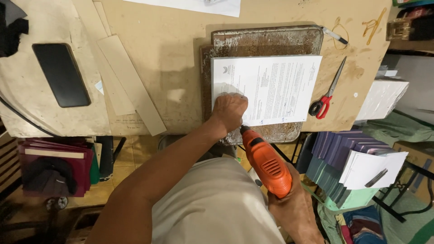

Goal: Using a handheld electric drill to create holes in a stack of paper placed on a metal tray for binding.

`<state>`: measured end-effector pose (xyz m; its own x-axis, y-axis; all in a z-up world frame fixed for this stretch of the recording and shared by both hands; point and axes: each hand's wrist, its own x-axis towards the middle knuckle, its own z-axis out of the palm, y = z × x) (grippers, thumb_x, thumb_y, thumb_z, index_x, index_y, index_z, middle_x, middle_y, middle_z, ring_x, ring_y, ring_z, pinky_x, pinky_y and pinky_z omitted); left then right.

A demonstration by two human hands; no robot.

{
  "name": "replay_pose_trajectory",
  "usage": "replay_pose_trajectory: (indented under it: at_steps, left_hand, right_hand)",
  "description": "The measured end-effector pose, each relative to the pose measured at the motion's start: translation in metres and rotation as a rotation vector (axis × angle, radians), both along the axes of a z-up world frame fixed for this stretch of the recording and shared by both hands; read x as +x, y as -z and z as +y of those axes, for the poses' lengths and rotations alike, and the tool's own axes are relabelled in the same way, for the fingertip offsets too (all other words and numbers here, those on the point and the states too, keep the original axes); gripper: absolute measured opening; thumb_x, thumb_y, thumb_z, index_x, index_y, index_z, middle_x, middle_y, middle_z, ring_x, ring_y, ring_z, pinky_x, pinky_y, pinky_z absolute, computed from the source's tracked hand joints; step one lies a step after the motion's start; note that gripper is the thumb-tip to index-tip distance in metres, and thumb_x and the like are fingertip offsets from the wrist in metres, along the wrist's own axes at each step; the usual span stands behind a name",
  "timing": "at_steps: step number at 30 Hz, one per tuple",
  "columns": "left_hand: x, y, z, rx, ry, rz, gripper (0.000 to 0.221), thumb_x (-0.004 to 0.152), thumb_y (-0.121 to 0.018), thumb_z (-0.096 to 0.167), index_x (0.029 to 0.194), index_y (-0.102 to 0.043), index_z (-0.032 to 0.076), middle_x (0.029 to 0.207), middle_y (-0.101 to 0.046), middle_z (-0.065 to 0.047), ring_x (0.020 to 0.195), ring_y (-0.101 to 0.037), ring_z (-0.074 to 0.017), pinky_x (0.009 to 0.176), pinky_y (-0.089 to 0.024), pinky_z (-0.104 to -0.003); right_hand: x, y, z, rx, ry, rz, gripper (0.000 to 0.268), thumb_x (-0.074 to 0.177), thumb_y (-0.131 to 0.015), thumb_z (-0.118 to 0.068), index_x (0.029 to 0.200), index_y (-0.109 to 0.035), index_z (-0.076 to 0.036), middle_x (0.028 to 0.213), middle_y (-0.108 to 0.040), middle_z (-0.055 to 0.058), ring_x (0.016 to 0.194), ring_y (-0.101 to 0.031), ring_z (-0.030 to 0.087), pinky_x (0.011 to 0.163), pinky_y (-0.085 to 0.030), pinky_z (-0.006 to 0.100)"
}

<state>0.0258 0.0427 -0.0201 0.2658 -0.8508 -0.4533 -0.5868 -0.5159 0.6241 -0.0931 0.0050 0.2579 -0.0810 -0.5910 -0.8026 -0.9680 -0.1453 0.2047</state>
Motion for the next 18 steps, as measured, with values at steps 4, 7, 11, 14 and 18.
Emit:
replay_pose_trajectory:
  at_steps: [4, 7, 11, 14, 18]
  left_hand:
    - [0.000, -0.001, 0.001, -0.004, -0.008, 0.015, 0.016, 0.078, -0.052, 0.002, 0.088, -0.060, 0.012, 0.080, -0.061, -0.003, 0.074, -0.056, -0.0226, 0.063, -0.049, -0.038]
    - [-0.007, 0.012, 0.002, -0.085, -0.025, -0.070, 0.015, 0.077, -0.056, 0.004, 0.087, -0.063, 0.012, 0.078, -0.063, -0.003, 0.070, -0.058, -0.0230, 0.056, -0.049, -0.038]
    - [0.002, -0.001, -0.001, 0.014, 0.024, 0.001, 0.017, 0.079, -0.056, 0.003, 0.092, -0.062, 0.012, 0.085, -0.063, -0.003, 0.078, -0.059, -0.0233, 0.066, -0.051, -0.039]
    - [-0.001, -0.002, 0.001, -0.029, 0.010, -0.004, 0.017, 0.080, -0.053, 0.000, 0.089, -0.060, 0.013, 0.079, -0.060, -0.002, 0.073, -0.056, -0.0207, 0.064, -0.050, -0.036]
    - [-0.001, -0.008, -0.001, 0.055, 0.039, -0.030, 0.009, 0.084, -0.058, 0.008, 0.091, -0.060, 0.014, 0.082, -0.060, -0.003, 0.075, -0.056, -0.0213, 0.070, -0.051, -0.038]
  right_hand:
    - [0.001, 0.003, -0.002, 0.002, 0.033, 0.043, 0.081, 0.081, -0.066, -0.015, 0.154, -0.040, -0.039, 0.115, -0.079, 0.004, 0.102, -0.073, 0.033, 0.096, -0.055, 0.043]
    - [0.001, 0.005, -0.004, 0.013, -0.028, 0.029, 0.075, 0.081, -0.064, -0.013, 0.150, -0.043, -0.034, 0.108, -0.080, 0.009, 0.095, -0.075, 0.035, 0.093, -0.058, 0.046]
    - [-0.008, 0.012, -0.008, 0.019, -0.058, -0.014, 0.081, 0.081, -0.067, -0.008, 0.153, -0.039, -0.032, 0.101, -0.081, 0.007, 0.084, -0.076, 0.032, 0.089, -0.063, 0.043]
    - [-0.013, 0.012, -0.008, 0.011, -0.054, -0.005, 0.085, 0.080, -0.067, -0.011, 0.156, -0.037, -0.037, 0.099, -0.081, 0.010, 0.087, -0.075, 0.036, 0.086, -0.061, 0.046]
    - [-0.012, 0.001, -0.006, 0.021, -0.104, -0.051, 0.081, 0.080, -0.065, -0.011, 0.152, -0.037, -0.037, 0.092, -0.081, 0.013, 0.079, -0.075, 0.037, 0.082, -0.060, 0.047]
